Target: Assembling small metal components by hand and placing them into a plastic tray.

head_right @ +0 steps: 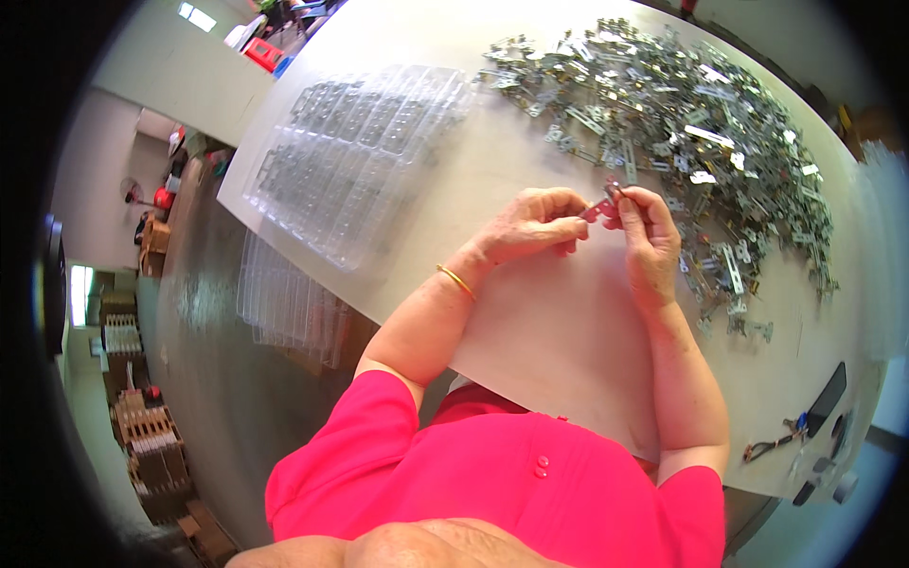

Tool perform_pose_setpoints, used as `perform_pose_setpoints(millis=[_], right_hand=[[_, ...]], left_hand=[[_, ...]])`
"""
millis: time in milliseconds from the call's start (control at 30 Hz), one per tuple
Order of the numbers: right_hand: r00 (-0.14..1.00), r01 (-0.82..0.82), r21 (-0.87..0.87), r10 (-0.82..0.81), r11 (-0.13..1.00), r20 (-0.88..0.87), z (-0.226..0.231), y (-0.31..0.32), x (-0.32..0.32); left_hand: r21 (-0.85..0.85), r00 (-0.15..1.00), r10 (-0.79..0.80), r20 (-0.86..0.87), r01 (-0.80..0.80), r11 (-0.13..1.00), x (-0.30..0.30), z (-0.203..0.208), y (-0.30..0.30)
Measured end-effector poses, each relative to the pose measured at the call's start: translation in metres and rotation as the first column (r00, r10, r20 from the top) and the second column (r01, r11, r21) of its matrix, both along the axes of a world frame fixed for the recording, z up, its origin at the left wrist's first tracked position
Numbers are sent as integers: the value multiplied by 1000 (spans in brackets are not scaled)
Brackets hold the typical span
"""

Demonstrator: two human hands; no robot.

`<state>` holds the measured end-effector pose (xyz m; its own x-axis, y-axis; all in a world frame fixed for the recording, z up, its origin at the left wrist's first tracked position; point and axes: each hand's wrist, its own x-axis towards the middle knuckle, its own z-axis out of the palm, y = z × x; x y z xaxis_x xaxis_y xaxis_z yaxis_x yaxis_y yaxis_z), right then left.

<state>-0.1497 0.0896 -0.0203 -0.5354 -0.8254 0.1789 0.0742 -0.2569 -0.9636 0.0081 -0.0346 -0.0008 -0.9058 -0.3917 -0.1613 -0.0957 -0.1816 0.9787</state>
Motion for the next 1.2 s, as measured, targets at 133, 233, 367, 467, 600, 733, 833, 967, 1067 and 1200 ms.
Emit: perform_pose_setpoints(millis=[133,233,367,467,600,733,833,967,1067,1200], right_hand=[[999,51,-13,-51,999,3,2,-2,5],[993,114,5,-114,993,36,1,-3,7],[996,92,-9,-93,996,-15,-2,-2,8],[997,77,-31,-78,997,-24,-1,-1,10],[983,73,32,-67,997,-169,-3,1,14],[964,48,177,1,983,-265,-3,1,23],[958,63,122,-26,991,-285,-10,-3,21],[941,63,112,-22,992,-338,-15,-2,19],[929,76,127,-24,989,-369,-9,-1,20],[926,81,122,-30,989,-376,-5,-1,21]], left_hand=[[-57,996,72,-51,-75,996,0,3,7],[-358,965,219,-146,-258,897,-3,1,12],[-670,949,220,-226,-315,672,-4,-3,10],[-657,921,296,-253,-388,646,-8,-8,12],[-613,852,440,-283,-514,600,-9,-8,7],[-535,793,532,-295,-599,596,-3,-1,3],[-495,758,577,-304,-643,584,2,24,7],[-546,695,600,-397,-704,454,28,67,3],[-709,643,595,-482,-685,165,69,83,-25],[-792,526,678,-514,-593,-141,144,95,-66]])
